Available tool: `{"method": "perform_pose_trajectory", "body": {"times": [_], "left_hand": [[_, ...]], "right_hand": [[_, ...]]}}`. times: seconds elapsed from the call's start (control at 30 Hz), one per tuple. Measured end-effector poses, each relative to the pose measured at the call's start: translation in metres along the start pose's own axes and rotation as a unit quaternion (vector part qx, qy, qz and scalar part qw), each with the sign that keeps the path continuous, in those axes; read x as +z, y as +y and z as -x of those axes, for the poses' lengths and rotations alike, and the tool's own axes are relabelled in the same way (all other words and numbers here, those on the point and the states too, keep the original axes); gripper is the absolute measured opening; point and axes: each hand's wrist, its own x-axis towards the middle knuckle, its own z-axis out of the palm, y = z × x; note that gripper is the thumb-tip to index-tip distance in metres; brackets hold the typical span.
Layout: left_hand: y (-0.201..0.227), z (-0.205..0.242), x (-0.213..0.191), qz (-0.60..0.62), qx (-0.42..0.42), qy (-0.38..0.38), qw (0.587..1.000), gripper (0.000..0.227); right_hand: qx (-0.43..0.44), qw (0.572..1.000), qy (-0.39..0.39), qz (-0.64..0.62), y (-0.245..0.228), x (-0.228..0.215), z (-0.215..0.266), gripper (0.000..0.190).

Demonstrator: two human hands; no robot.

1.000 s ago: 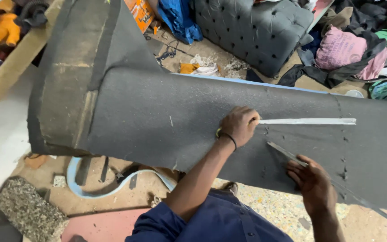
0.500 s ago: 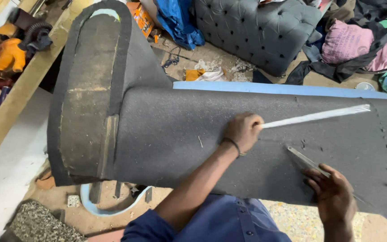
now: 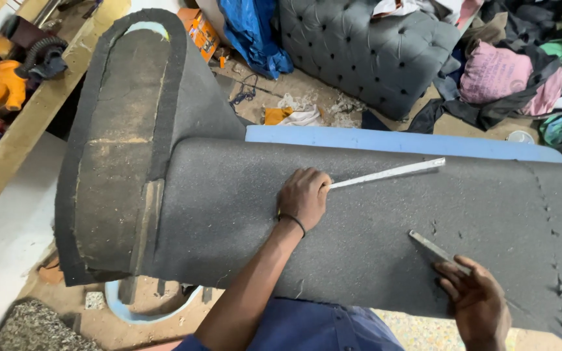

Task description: The person measures a large piece of dark gray foam using a tape measure and a metal ruler. They repeatedly align the tools along the foam's surface and use a pointed tool to mark measurements at various intervals.

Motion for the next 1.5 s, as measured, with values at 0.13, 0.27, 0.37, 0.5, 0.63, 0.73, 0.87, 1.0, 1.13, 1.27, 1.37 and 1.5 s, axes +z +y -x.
{"method": "perform_pose_trajectory", "body": {"times": [0.13,0.27,0.37,0.5,0.63,0.73,0.87,1.0,1.13,1.27,1.37,1.5], "left_hand": [[-0.004,0.000,0.006,-0.002,0.021,0.030,0.999,0.018],[-0.002,0.002,0.006,0.005,0.017,0.048,0.999,0.021],[-0.003,0.001,0.005,0.003,0.009,0.042,0.999,0.019],[-0.008,0.000,0.008,0.009,0.004,0.011,1.000,0.015],[-0.001,0.000,-0.001,0.020,0.008,0.001,1.000,0.020],[-0.002,-0.005,-0.001,0.039,-0.001,-0.007,0.999,0.024],[-0.004,-0.006,0.004,0.019,-0.017,-0.020,0.999,0.018],[-0.001,-0.005,-0.001,0.024,-0.014,-0.020,0.999,0.017],[0.001,-0.005,-0.002,0.022,-0.041,-0.076,0.996,0.017],[-0.007,-0.004,0.017,0.021,-0.004,-0.022,1.000,0.014],[-0.004,-0.002,0.019,0.018,-0.002,-0.011,1.000,0.011],[-0.005,-0.003,0.014,0.012,-0.002,-0.032,0.999,0.007]], "right_hand": [[0.004,1.000,-0.028,0.001,0.001,-0.015,-0.007,0.047],[0.043,0.998,-0.053,-0.009,-0.018,-0.001,-0.001,0.045],[0.067,0.996,-0.063,-0.003,-0.026,0.000,-0.008,0.044],[0.041,0.994,-0.082,0.054,-0.062,0.058,-0.001,0.043],[0.023,0.994,-0.083,0.069,-0.052,0.097,-0.008,0.049],[0.051,0.993,-0.056,0.090,-0.021,0.115,-0.017,0.052],[0.060,0.991,-0.065,0.099,0.001,0.109,-0.021,0.051],[0.032,0.992,-0.071,0.099,0.011,0.091,-0.028,0.049],[-0.005,0.992,-0.026,0.127,0.003,0.122,0.000,0.044],[-0.020,0.993,-0.015,0.111,0.007,0.118,-0.005,0.044],[-0.014,0.994,-0.027,0.106,0.006,0.107,-0.008,0.042],[0.012,0.992,0.007,0.125,0.003,0.115,-0.009,0.042]]}}
